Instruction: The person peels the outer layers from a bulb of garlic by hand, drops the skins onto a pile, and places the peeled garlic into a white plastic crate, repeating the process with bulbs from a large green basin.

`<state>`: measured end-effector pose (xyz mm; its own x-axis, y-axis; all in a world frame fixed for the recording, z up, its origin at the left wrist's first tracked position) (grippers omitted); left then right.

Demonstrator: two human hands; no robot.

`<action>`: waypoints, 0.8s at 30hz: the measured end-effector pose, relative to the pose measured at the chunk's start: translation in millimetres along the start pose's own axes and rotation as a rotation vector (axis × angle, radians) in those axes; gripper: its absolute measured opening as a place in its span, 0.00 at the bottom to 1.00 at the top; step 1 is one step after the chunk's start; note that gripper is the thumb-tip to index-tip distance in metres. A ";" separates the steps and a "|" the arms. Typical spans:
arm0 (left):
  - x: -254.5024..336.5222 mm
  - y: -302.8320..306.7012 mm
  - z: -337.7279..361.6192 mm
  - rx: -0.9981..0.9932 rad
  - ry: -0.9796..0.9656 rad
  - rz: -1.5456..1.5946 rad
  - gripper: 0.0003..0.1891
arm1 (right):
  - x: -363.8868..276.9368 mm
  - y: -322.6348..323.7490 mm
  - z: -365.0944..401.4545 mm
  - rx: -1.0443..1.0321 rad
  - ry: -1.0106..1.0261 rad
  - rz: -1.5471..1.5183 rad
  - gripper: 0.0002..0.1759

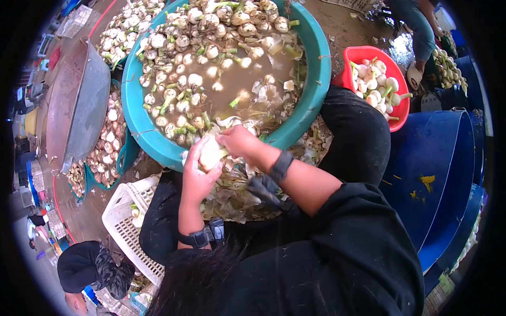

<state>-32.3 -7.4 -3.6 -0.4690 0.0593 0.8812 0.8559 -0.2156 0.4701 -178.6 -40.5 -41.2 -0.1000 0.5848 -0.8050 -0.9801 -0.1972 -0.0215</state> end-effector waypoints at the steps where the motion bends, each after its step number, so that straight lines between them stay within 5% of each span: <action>1: 5.8 -2.7 0.3 0.084 -0.183 -0.178 0.22 | 0.4 2.8 -1.9 -0.044 -0.201 -0.273 0.12; 5: -4.9 -0.4 -1.0 0.036 -0.268 -0.335 0.17 | -0.4 5.2 2.5 -0.082 0.116 -0.101 0.12; 7: -4.8 -0.9 -2.2 0.062 -0.113 -0.039 0.13 | -5.3 2.3 9.9 -0.104 0.138 -0.076 0.12; 12: -3.2 -3.9 0.0 0.229 -0.043 0.253 0.09 | 1.1 4.0 12.2 0.044 0.097 -0.864 0.10; 14: -2.4 3.5 3.1 0.525 0.266 0.725 0.05 | -2.9 28.2 10.0 0.205 0.028 -1.053 0.12; 15: -3.7 7.1 4.0 0.666 0.420 0.959 0.03 | -1.6 44.2 8.2 0.166 0.157 -0.775 0.13; 17: -11.5 14.9 5.4 0.684 0.345 0.937 0.04 | 7.7 57.8 0.4 0.070 0.236 0.117 0.13; 19: -15.8 10.2 4.7 0.642 0.190 0.581 0.05 | -4.2 32.7 28.9 0.367 0.695 0.788 0.12; 21: -7.2 4.3 5.3 0.673 0.080 0.394 0.07 | -29.9 9.9 41.8 0.238 0.543 0.638 0.14; 23: 12.3 7.3 5.9 0.588 -0.332 -0.393 0.09 | -48.2 -3.7 46.2 0.167 0.557 0.590 0.14; 24: 13.2 5.8 6.6 0.591 -0.410 -0.417 0.08 | -47.3 -7.1 42.2 0.173 0.553 0.583 0.14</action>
<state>-32.1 -1.4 11.1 -0.7541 0.3963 0.5238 0.6567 0.4435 0.6100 -174.1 -33.5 22.1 -0.5469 -0.0553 -0.8354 -0.8139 -0.1986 0.5460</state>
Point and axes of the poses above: each hand's wrist, its own z-axis away from the middle knuckle, its own y-axis out of the back of the hand, x = y × z, the point moved 1 cm from there along -z, towards the middle knuckle, and after that the axes turned 1 degree about z, right-handed, at the moved point
